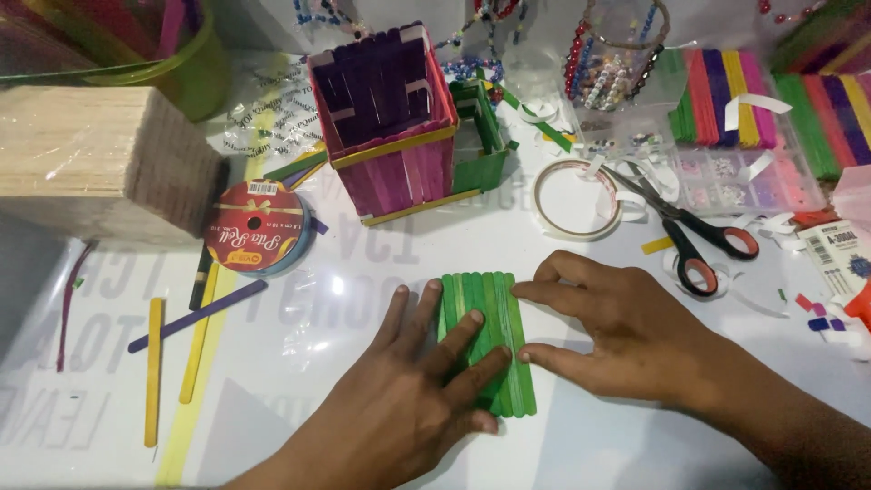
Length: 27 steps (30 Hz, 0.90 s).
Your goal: The person is arranging green popsicle sticks side-by-side on a white surface to create a flat panel, likely for a craft project.
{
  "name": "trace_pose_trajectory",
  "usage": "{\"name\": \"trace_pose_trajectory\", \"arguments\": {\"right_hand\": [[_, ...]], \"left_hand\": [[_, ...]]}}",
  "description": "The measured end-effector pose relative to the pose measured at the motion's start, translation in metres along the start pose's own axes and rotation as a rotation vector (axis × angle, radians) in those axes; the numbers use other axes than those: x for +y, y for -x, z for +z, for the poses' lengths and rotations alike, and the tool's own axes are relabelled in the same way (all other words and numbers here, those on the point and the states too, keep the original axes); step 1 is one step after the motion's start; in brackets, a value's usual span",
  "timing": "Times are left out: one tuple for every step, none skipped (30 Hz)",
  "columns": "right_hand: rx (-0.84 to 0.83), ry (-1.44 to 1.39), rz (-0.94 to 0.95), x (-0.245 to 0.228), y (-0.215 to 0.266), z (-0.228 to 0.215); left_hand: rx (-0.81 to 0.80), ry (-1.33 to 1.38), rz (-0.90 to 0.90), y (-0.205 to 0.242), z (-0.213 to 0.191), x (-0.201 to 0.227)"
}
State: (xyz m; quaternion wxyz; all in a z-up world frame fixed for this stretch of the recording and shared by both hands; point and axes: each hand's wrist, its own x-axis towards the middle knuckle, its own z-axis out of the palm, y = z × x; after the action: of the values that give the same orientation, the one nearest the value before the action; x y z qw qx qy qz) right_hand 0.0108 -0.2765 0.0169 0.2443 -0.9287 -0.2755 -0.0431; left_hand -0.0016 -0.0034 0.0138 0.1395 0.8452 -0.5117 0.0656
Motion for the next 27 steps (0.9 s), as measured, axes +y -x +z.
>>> {"name": "trace_pose_trajectory", "arguments": {"right_hand": [[0.001,0.0,-0.006,0.001,0.0,0.0],[0.001,0.0,-0.011,0.001,0.0,0.001],[0.001,0.001,-0.012,0.001,0.0,0.001],[-0.004,0.002,-0.014,0.001,-0.001,0.001],[-0.009,0.004,-0.015,0.001,-0.001,0.001],[-0.011,0.004,-0.016,0.001,0.0,0.0],[-0.018,0.005,0.005,0.0,0.0,0.001],[-0.026,0.007,0.025,0.0,0.0,0.001],[-0.026,0.005,0.024,-0.001,0.0,0.0],[-0.045,0.016,0.027,-0.002,-0.001,-0.001],[-0.064,0.029,0.028,-0.002,-0.001,-0.002],[-0.063,0.027,0.027,-0.002,-0.001,-0.002],[-0.066,0.037,0.017,-0.002,-0.001,-0.002],[-0.07,0.046,0.007,-0.002,-0.002,-0.002],[-0.07,0.046,0.006,-0.003,-0.002,-0.003],[-0.081,0.042,0.009,-0.004,-0.003,-0.004],[-0.092,0.037,0.012,-0.005,-0.004,-0.005],[-0.091,0.036,0.011,-0.003,-0.004,-0.003],[-0.088,0.03,0.007,-0.001,-0.003,-0.001],[-0.085,0.024,0.003,0.002,-0.003,0.0],[-0.085,0.025,0.005,0.001,-0.003,-0.001],[-0.096,0.014,0.019,0.0,-0.004,-0.002],[-0.108,0.003,0.031,-0.001,-0.005,-0.003],[-0.108,0.003,0.03,0.0,-0.005,-0.003],[-0.124,0.02,0.023,0.0,-0.005,-0.004],[-0.139,0.036,0.017,0.001,-0.004,-0.005],[-0.139,0.037,0.016,0.001,-0.004,-0.005]], "left_hand": [[-0.004,-0.001,-0.001,0.0,0.001,0.001],[-0.007,-0.002,-0.001,0.0,0.001,0.001],[-0.007,-0.003,-0.002,0.0,0.001,0.002],[0.017,0.005,-0.002,0.001,0.002,0.002],[0.04,0.014,-0.002,0.001,0.002,0.002],[0.041,0.015,-0.004,0.001,0.002,0.002],[0.035,-0.008,-0.003,0.001,0.002,0.002],[0.029,-0.03,-0.002,0.001,0.002,0.002],[0.027,-0.03,-0.004,0.001,0.001,0.003],[0.046,-0.03,-0.003,0.001,0.0,0.004],[0.066,-0.03,-0.002,0.0,-0.001,0.004],[0.065,-0.031,-0.003,0.0,-0.001,0.004],[0.062,-0.027,-0.002,0.0,-0.001,0.005],[0.059,-0.024,-0.002,0.0,-0.001,0.005],[0.059,-0.025,-0.003,-0.001,-0.003,0.005],[0.091,-0.022,0.015,-0.002,-0.006,0.005],[0.123,-0.021,0.032,-0.003,-0.009,0.005],[0.122,-0.022,0.032,-0.003,-0.008,0.005],[0.112,-0.028,0.036,-0.003,-0.008,0.005],[0.102,-0.035,0.04,-0.003,-0.008,0.004],[0.102,-0.033,0.041,-0.003,-0.007,0.004],[0.115,-0.029,0.041,-0.003,-0.007,0.004],[0.129,-0.025,0.04,-0.003,-0.007,0.004],[0.13,-0.025,0.039,-0.003,-0.007,0.005],[0.125,-0.024,0.041,-0.002,-0.006,0.005],[0.121,-0.022,0.042,-0.002,-0.006,0.005],[0.122,-0.022,0.041,-0.002,-0.006,0.004]]}}
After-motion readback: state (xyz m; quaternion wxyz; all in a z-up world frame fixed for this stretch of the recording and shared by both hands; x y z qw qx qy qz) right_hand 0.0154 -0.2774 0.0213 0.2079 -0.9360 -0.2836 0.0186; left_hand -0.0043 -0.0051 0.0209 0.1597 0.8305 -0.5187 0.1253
